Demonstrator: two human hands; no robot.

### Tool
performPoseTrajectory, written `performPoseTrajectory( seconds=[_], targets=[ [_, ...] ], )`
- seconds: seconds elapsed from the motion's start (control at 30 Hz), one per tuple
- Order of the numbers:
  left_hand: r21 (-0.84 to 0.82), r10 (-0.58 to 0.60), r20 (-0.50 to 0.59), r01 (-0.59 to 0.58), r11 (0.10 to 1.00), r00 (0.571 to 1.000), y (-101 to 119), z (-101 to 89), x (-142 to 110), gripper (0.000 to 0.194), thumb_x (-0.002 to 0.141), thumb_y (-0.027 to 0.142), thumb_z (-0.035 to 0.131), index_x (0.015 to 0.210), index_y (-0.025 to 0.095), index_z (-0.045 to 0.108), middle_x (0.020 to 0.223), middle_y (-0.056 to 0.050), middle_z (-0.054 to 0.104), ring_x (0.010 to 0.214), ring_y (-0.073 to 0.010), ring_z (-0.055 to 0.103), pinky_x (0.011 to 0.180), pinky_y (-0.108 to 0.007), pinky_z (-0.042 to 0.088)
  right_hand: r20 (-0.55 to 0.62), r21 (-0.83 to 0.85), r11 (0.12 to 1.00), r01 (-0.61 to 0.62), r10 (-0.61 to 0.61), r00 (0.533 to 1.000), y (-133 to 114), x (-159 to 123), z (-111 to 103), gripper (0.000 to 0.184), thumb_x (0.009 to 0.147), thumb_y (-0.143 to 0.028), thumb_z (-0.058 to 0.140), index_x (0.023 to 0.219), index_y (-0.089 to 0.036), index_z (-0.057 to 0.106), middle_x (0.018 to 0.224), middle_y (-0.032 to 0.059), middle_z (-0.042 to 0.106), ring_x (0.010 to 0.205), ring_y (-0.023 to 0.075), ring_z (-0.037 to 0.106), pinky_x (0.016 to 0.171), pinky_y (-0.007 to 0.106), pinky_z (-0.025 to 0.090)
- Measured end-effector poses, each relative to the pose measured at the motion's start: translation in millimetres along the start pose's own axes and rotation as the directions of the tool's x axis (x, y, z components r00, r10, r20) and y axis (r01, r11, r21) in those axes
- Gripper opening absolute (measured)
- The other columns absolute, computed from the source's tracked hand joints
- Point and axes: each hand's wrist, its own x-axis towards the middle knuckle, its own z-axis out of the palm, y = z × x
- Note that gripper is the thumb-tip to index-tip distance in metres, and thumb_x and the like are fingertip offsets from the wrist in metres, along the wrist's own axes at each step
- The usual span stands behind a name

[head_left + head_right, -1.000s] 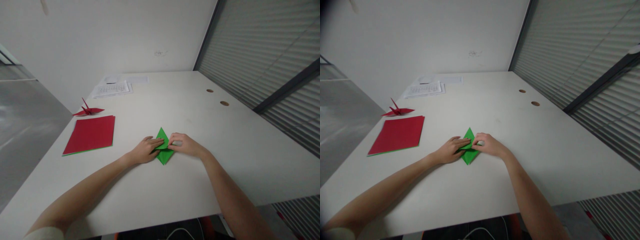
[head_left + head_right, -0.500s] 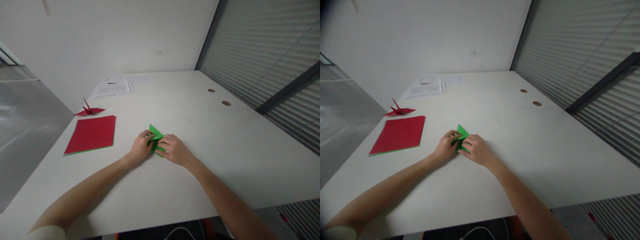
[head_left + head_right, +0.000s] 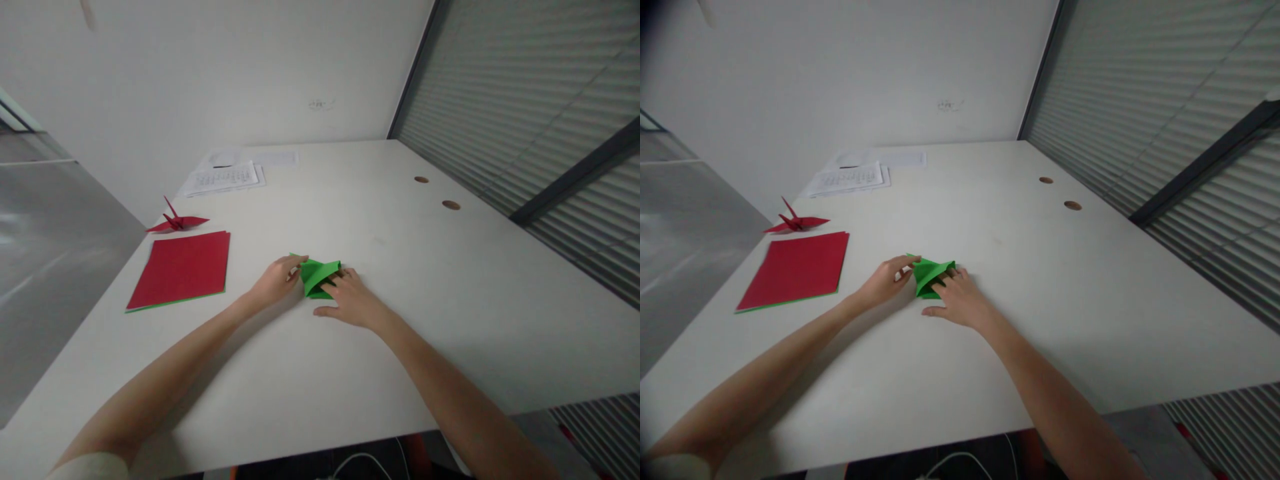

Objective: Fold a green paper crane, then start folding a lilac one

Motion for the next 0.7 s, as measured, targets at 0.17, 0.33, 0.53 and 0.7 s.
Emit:
performPoseTrajectory(
  seconds=[0.17, 0.33, 0.53, 0.7],
  targets=[
    [0.105, 0.087, 0.114, -0.099, 0.989, 0.990, -13.4, -2.7, 2.6, 0.045, 0.083, 0.013, 0.048, 0.127, 0.014, 0.058, 0.121, -0.013, 0.067, 0.111, -0.0242, 0.063, 0.100, -0.040, 0.050, 0.037, 0.051, 0.999, -0.006, 0.004, 0.999, -2.1, 0.8, 1.3, 0.066, 0.080, -0.069, 0.057, 0.121, -0.018, 0.062, 0.129, 0.0180, 0.060, 0.124, 0.0373, 0.047, 0.103, 0.052, 0.032],
    [0.141, 0.207, 0.149, -0.228, 0.963, 0.967, -16.0, -3.9, 0.7, 0.040, 0.089, 0.017, 0.045, 0.127, 0.012, 0.057, 0.126, -0.014, 0.064, 0.118, -0.0250, 0.059, 0.105, -0.041, 0.045, 0.073, 0.015, 1.000, -0.015, 0.014, 0.997, -8.3, 0.8, 4.0, 0.079, 0.078, -0.075, 0.052, 0.128, -0.015, 0.058, 0.131, 0.0207, 0.059, 0.126, 0.0400, 0.047, 0.106, 0.054, 0.029],
    [0.108, 0.186, 0.160, -0.204, 0.973, 0.969, -17.3, -6.4, -1.4, 0.051, 0.090, 0.027, 0.051, 0.139, 0.014, 0.048, 0.132, -0.015, 0.060, 0.121, -0.0259, 0.057, 0.107, -0.043, 0.043, 0.110, 0.072, 0.997, -0.009, 0.001, 0.994, -9.3, -0.2, 5.1, 0.076, 0.080, -0.073, 0.051, 0.131, -0.017, 0.055, 0.128, 0.0181, 0.063, 0.126, 0.0349, 0.051, 0.111, 0.052, 0.024],
    [-0.019, 0.141, 0.172, -0.140, 0.990, 0.975, -15.9, -7.4, -2.9, 0.067, 0.086, 0.041, 0.064, 0.144, 0.016, 0.041, 0.133, -0.015, 0.059, 0.121, -0.0265, 0.057, 0.106, -0.044, 0.043, 0.137, 0.101, 0.994, -0.047, 0.033, 0.990, -9.3, -1.6, 5.0, 0.079, 0.079, -0.074, 0.052, 0.133, -0.016, 0.055, 0.130, 0.0188, 0.061, 0.124, 0.0366, 0.053, 0.106, 0.052, 0.032]
  ],
)
